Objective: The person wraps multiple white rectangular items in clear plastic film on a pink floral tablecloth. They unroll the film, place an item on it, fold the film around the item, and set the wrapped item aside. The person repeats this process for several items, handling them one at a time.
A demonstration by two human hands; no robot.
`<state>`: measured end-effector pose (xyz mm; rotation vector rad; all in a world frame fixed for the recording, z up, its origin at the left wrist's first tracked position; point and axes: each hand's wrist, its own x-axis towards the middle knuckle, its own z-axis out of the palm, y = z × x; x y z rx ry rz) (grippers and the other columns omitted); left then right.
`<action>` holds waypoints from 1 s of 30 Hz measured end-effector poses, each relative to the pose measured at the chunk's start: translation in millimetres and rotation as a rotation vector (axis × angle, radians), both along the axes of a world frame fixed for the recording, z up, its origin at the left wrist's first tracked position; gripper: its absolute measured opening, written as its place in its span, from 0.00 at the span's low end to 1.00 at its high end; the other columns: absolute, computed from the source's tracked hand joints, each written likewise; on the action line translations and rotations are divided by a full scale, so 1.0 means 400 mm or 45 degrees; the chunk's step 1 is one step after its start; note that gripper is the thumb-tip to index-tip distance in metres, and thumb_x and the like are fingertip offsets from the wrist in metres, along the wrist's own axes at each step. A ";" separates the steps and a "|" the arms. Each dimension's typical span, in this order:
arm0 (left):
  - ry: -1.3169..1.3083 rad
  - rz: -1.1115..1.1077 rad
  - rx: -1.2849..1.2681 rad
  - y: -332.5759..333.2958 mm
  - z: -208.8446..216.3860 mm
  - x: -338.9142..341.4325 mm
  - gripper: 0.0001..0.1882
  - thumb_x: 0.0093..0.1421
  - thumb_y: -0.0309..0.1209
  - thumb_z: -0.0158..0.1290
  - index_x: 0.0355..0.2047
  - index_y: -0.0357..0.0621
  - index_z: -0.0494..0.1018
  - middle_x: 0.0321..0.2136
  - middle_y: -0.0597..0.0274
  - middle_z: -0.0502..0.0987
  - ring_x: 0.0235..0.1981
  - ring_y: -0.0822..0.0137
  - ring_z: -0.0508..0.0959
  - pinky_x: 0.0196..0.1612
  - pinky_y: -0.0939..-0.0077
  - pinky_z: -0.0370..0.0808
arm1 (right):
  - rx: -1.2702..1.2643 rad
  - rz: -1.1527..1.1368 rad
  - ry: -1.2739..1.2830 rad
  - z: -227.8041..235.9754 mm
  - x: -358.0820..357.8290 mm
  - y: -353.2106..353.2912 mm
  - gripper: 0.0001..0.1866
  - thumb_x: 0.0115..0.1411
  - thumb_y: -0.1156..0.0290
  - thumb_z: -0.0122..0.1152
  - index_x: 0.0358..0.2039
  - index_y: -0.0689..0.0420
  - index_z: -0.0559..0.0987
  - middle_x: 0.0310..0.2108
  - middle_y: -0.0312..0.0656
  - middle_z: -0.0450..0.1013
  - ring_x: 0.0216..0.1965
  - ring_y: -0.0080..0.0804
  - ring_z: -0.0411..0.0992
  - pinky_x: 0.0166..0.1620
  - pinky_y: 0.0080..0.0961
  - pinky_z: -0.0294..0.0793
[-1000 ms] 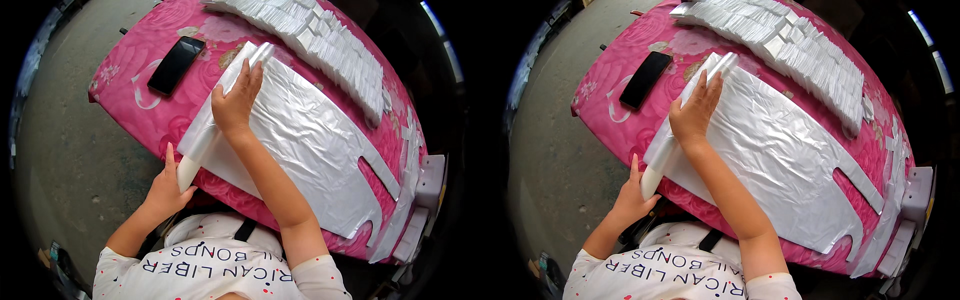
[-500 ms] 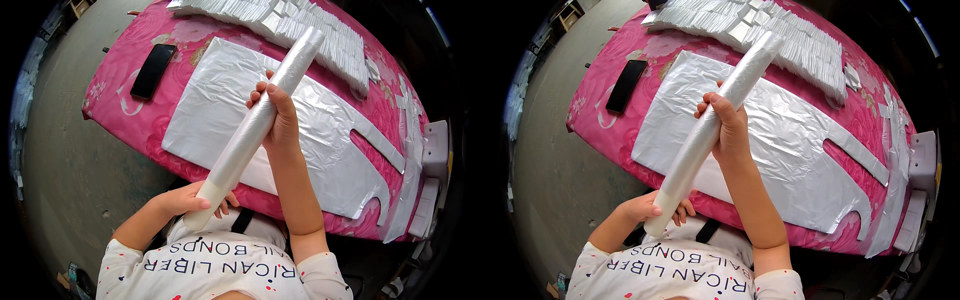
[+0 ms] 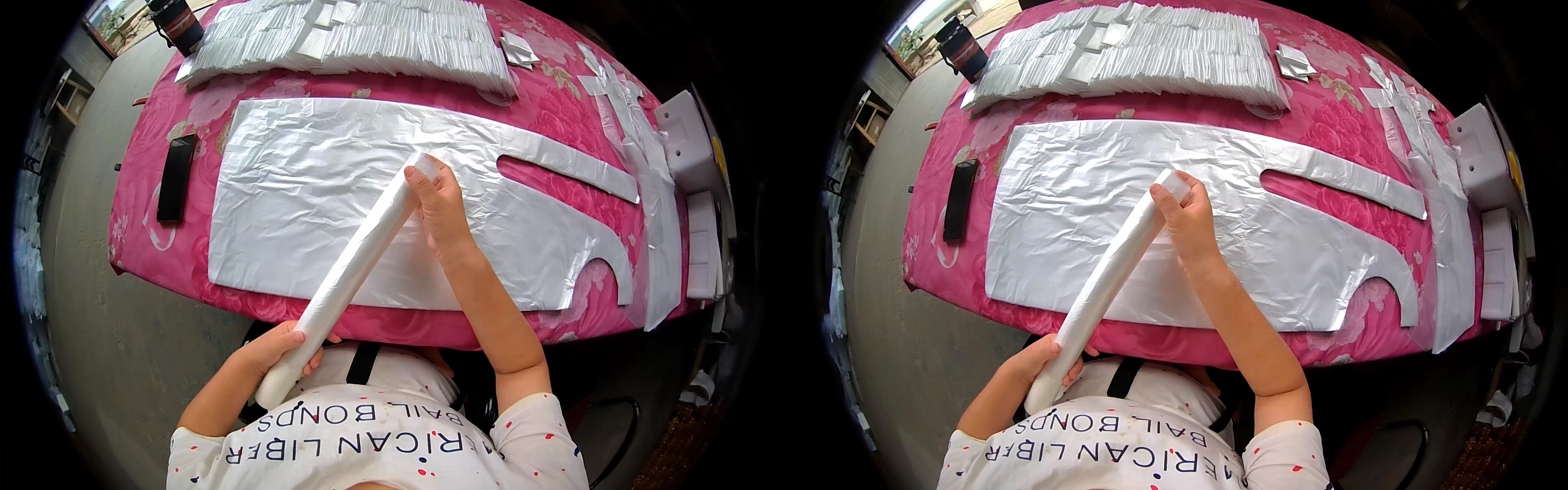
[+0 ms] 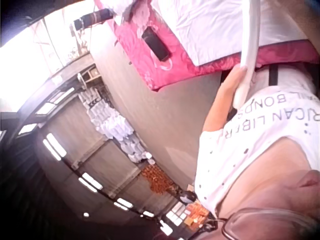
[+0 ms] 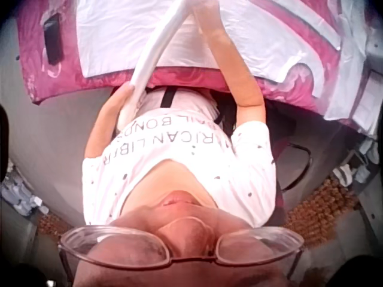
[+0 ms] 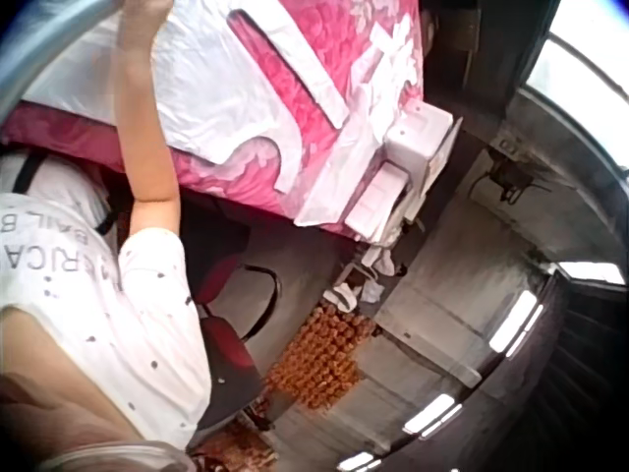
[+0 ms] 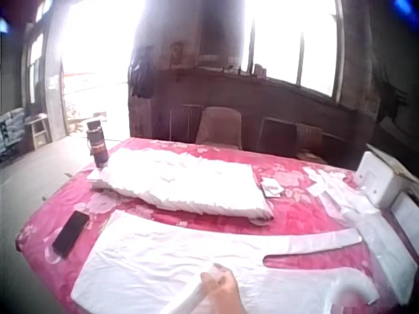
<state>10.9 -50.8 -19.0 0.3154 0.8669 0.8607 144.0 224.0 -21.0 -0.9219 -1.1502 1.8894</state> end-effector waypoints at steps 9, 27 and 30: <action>-0.266 0.101 -0.270 -0.055 -0.039 0.021 0.40 0.43 0.56 0.58 0.43 0.29 0.68 0.18 0.61 0.71 0.19 0.73 0.73 0.23 0.82 0.71 | 0.204 0.279 -0.406 0.041 0.116 0.112 0.17 0.56 0.61 0.57 0.40 0.59 0.75 0.30 0.34 0.71 0.25 0.17 0.67 0.30 0.16 0.68; 0.009 -0.046 -0.159 -0.044 -0.030 -0.021 0.36 0.43 0.51 0.60 0.42 0.31 0.69 0.26 0.52 0.76 0.22 0.70 0.74 0.31 0.80 0.71 | 0.321 0.472 -0.537 0.032 0.118 0.133 0.07 0.56 0.71 0.57 0.29 0.62 0.76 0.21 0.31 0.69 0.23 0.14 0.64 0.27 0.12 0.64; 0.023 -0.125 -0.227 -0.064 -0.021 -0.046 0.34 0.43 0.49 0.61 0.41 0.32 0.70 0.28 0.52 0.76 0.24 0.70 0.75 0.33 0.78 0.71 | 0.396 0.218 -0.644 0.014 0.191 0.236 0.07 0.57 0.71 0.57 0.30 0.61 0.77 0.21 0.30 0.69 0.22 0.14 0.64 0.26 0.12 0.63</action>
